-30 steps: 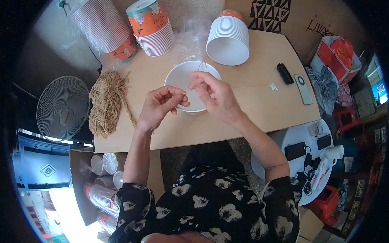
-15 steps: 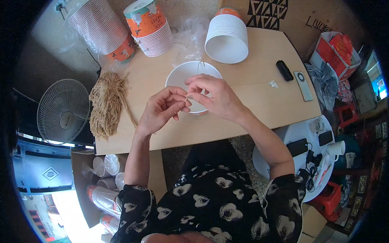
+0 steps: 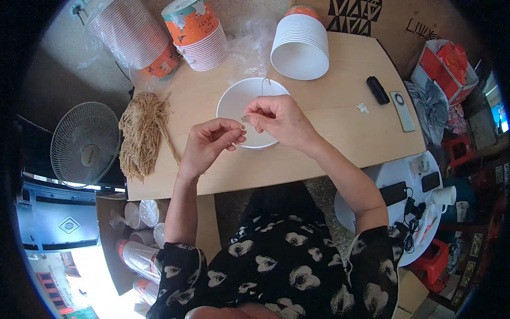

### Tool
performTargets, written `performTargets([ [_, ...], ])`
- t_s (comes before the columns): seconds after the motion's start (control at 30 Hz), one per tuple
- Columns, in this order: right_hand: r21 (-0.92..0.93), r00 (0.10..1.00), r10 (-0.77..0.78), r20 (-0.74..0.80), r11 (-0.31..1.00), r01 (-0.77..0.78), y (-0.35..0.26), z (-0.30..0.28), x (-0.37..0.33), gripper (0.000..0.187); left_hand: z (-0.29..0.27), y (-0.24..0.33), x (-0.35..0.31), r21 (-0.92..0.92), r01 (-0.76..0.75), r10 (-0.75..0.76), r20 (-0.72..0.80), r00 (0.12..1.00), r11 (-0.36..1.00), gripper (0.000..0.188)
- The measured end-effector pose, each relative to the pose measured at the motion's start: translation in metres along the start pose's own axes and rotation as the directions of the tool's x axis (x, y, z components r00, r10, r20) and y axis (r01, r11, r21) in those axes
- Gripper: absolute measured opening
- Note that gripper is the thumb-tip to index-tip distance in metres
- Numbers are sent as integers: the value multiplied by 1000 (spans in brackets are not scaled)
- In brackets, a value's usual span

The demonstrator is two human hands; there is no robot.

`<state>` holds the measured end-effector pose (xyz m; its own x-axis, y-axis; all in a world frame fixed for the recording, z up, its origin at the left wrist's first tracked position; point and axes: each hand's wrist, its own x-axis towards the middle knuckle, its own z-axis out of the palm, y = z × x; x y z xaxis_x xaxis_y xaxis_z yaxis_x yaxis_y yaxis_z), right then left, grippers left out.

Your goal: Manually attaching thin string handles to the rim of paper bowls.

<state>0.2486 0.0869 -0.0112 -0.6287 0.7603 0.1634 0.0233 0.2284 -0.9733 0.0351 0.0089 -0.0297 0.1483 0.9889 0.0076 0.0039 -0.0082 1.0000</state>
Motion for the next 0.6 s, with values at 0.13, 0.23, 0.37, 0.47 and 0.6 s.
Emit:
performTargets([
  [0.13,25,1000,26,7,999,-26,-1,0,3,11,2,-1,-3,2,-27,27,-36,999,1000,16],
  [0.23,12,998,67,9,998,-67,-1,2,6,11,5,-7,-4,49,-113,117,-89,989,992,19],
  [0.37,93,998,57,-7,994,-57,3,6,8,12,6,-6,-8,8,-174,173,-146,974,985,27],
  [0.47,116,997,72,-20,991,-69,4,7,8,12,4,-6,-8,7,-131,131,-143,981,991,29],
  [0.6,129,995,43,-86,991,-32,11,12,9,14,1,-7,-8,-28,-144,139,-136,981,989,29],
])
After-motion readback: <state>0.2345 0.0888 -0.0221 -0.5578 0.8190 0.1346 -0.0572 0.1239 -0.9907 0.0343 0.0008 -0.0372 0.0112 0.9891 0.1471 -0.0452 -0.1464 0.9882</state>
